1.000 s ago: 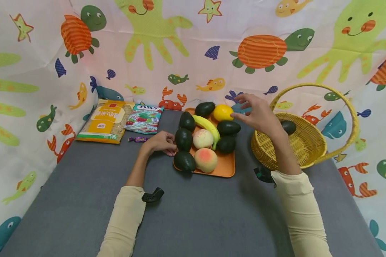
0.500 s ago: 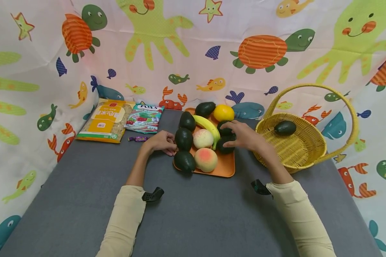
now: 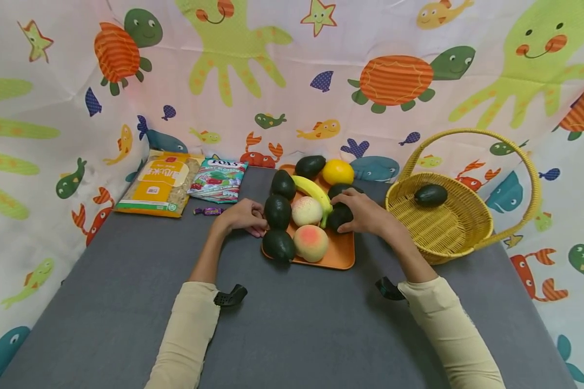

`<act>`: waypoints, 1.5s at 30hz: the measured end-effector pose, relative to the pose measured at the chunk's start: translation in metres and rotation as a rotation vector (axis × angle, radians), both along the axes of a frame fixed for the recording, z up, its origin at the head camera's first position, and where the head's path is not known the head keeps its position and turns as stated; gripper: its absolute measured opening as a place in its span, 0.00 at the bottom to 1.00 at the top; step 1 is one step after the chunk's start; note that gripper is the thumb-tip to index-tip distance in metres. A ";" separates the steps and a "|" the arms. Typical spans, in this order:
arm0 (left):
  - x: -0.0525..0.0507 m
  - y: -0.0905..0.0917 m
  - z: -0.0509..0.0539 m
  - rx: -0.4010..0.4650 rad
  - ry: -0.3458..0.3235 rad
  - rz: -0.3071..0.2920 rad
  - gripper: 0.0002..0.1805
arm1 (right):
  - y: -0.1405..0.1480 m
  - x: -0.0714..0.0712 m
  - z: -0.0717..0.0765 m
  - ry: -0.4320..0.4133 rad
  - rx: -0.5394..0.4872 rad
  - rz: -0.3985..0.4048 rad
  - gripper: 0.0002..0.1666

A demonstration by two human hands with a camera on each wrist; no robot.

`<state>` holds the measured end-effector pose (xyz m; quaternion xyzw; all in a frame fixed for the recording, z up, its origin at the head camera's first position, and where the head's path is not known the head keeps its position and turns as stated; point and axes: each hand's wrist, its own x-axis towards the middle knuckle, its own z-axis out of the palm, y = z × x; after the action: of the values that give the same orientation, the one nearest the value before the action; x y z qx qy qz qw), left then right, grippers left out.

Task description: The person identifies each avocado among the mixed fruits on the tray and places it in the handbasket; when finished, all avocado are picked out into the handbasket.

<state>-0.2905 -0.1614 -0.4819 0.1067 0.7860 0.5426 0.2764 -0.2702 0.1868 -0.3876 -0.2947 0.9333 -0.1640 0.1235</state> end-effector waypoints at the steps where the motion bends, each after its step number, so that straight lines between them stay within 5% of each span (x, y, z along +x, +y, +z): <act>1: 0.000 0.000 0.000 0.002 0.001 -0.003 0.11 | 0.000 0.000 0.000 0.003 0.004 -0.003 0.37; 25: 0.001 -0.001 0.000 0.022 -0.014 0.002 0.13 | -0.005 -0.002 -0.008 0.003 0.062 0.014 0.41; 33: 0.000 -0.001 0.001 0.015 -0.001 0.003 0.10 | -0.003 -0.004 -0.008 0.062 0.030 0.039 0.33; 45: 0.000 -0.001 0.000 0.010 0.003 -0.006 0.11 | -0.007 0.004 0.004 0.041 0.024 -0.079 0.34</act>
<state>-0.2907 -0.1622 -0.4820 0.1114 0.7833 0.5455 0.2765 -0.2658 0.1795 -0.3837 -0.2593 0.9485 -0.1513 0.1015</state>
